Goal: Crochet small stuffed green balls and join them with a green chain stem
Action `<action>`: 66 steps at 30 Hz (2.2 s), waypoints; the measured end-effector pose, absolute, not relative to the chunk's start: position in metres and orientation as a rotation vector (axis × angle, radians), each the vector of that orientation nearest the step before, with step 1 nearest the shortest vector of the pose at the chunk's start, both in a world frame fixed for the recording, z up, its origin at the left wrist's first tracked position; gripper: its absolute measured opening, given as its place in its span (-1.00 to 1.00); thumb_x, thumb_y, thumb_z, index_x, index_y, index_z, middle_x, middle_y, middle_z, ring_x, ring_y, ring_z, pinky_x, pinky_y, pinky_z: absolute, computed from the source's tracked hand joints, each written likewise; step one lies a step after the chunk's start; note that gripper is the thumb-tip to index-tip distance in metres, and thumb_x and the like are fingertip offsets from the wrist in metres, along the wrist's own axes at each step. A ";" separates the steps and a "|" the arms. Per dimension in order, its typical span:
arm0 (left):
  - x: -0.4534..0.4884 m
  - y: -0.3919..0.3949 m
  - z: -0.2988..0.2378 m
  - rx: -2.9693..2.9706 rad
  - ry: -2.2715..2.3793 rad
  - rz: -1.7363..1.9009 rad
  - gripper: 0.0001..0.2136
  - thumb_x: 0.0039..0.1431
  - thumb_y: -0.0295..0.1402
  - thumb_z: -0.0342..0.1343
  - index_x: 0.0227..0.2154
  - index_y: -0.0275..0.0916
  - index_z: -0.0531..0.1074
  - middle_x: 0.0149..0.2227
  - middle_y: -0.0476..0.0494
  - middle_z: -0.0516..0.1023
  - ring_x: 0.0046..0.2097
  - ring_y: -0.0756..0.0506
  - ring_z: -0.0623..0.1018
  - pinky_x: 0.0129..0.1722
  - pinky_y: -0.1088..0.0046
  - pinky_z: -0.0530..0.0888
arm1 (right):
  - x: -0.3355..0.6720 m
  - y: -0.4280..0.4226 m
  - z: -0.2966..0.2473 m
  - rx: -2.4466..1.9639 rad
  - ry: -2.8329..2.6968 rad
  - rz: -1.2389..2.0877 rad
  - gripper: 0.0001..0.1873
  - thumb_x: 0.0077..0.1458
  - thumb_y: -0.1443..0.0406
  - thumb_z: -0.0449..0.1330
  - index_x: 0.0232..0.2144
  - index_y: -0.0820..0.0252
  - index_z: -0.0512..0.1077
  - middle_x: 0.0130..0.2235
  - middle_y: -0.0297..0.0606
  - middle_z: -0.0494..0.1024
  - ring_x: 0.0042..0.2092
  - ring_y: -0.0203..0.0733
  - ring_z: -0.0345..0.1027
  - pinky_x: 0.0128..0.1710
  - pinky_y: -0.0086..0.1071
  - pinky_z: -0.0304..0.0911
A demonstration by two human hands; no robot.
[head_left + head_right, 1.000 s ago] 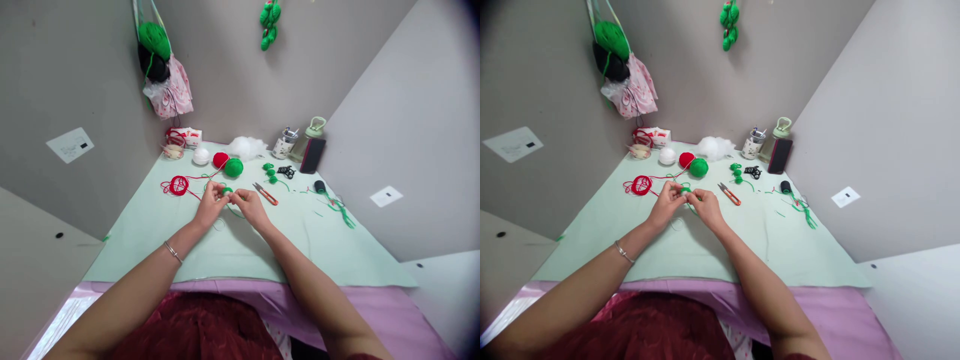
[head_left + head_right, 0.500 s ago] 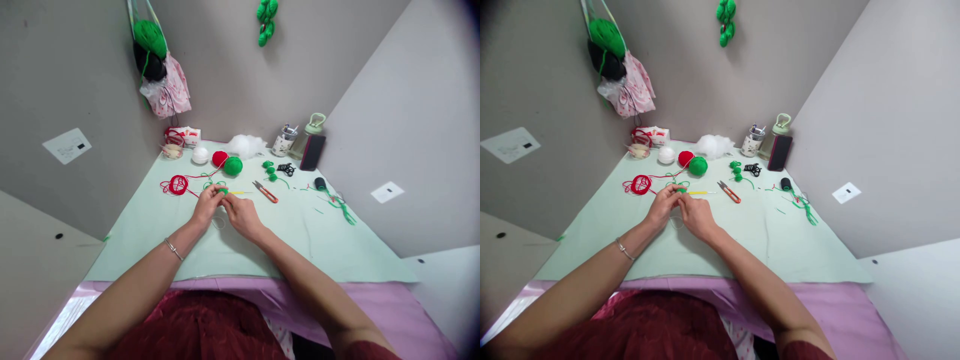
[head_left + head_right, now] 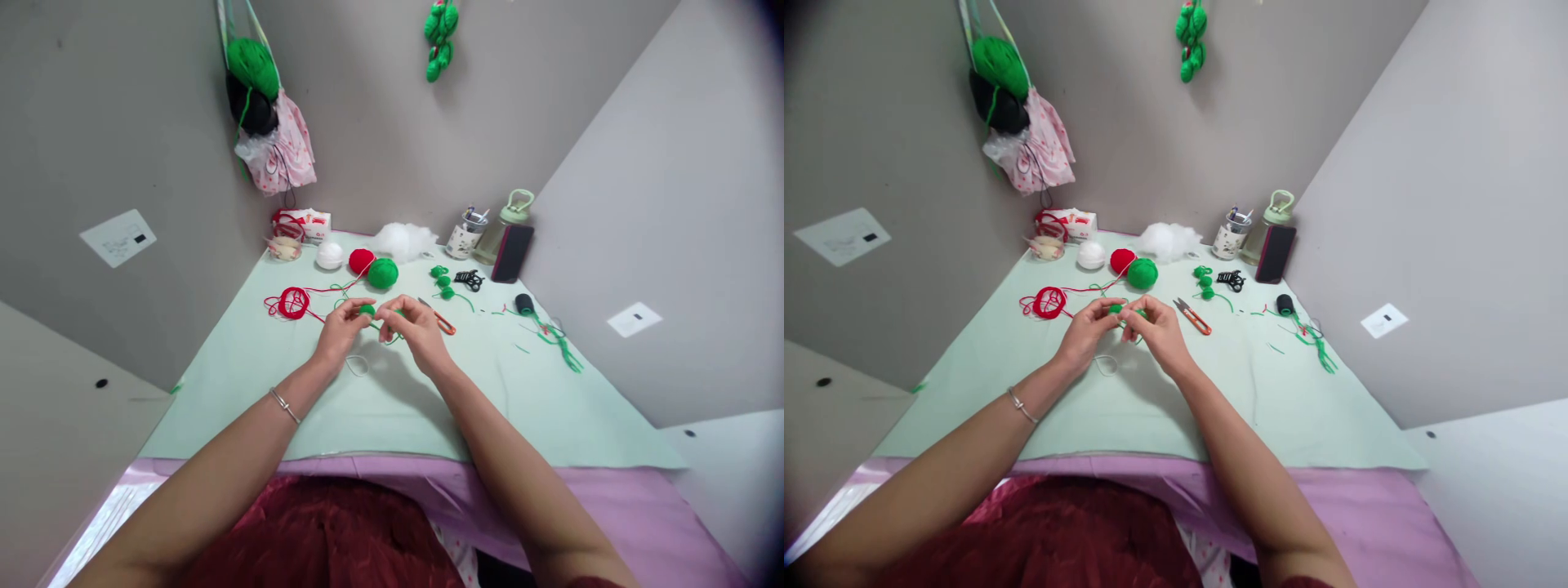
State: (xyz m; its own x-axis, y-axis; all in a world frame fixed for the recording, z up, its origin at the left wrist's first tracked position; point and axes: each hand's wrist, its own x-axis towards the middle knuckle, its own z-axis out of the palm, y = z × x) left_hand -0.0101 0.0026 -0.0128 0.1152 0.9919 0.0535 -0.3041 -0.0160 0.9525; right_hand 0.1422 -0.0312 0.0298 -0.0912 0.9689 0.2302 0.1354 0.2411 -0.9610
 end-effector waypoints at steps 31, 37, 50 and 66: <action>-0.018 0.013 -0.015 0.951 0.830 1.365 -0.78 0.13 -0.26 0.24 -0.19 -0.21 0.46 -0.14 -0.14 0.63 -0.11 -0.07 0.64 0.01 0.34 0.50 | 0.172 -0.004 0.004 -1.404 -1.713 0.835 -0.68 0.22 0.17 0.13 -0.06 0.19 0.49 -0.07 -0.12 0.62 -0.31 -0.21 0.51 -0.25 -0.28 0.42; -0.021 0.009 -0.004 1.019 0.810 1.348 -0.72 0.12 -0.28 0.24 -0.12 -0.25 0.49 -0.24 -0.11 0.62 -0.29 -0.03 0.62 -0.11 0.37 0.53 | 0.183 0.013 -0.009 -1.589 -1.827 0.410 -0.63 0.26 0.39 0.05 0.03 0.17 0.51 0.09 -0.03 0.52 0.02 -0.05 0.44 0.08 -0.16 0.30; -0.025 0.010 -0.005 1.140 0.886 1.329 -0.78 0.07 -0.32 0.24 -0.21 -0.24 0.56 -0.37 -0.05 0.60 -0.41 0.01 0.52 -0.30 0.47 0.44 | 0.184 -0.005 0.008 -1.632 -2.035 0.381 -0.82 0.20 0.39 0.12 -0.35 0.21 0.53 -0.18 -0.08 0.51 -0.13 -0.08 0.36 -0.20 -0.30 0.18; -0.024 0.006 -0.009 1.168 0.898 1.280 -0.64 0.11 -0.30 0.27 -0.01 -0.22 0.58 -0.40 -0.02 0.60 -0.38 -0.03 0.56 -0.24 0.42 0.48 | 0.159 -0.031 0.031 -1.122 -1.669 1.334 -0.56 0.25 0.01 0.15 -0.09 0.23 0.57 -0.56 -0.49 0.12 -0.49 -0.33 -0.06 -0.46 -0.39 -0.14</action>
State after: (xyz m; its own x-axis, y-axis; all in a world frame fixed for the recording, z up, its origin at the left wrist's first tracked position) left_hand -0.0238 0.0058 -0.0085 0.1192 0.9866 0.1114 -0.2313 -0.0815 0.9695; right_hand 0.1594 -0.0315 0.0312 -0.3686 0.9295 0.0113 0.1935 0.0886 -0.9771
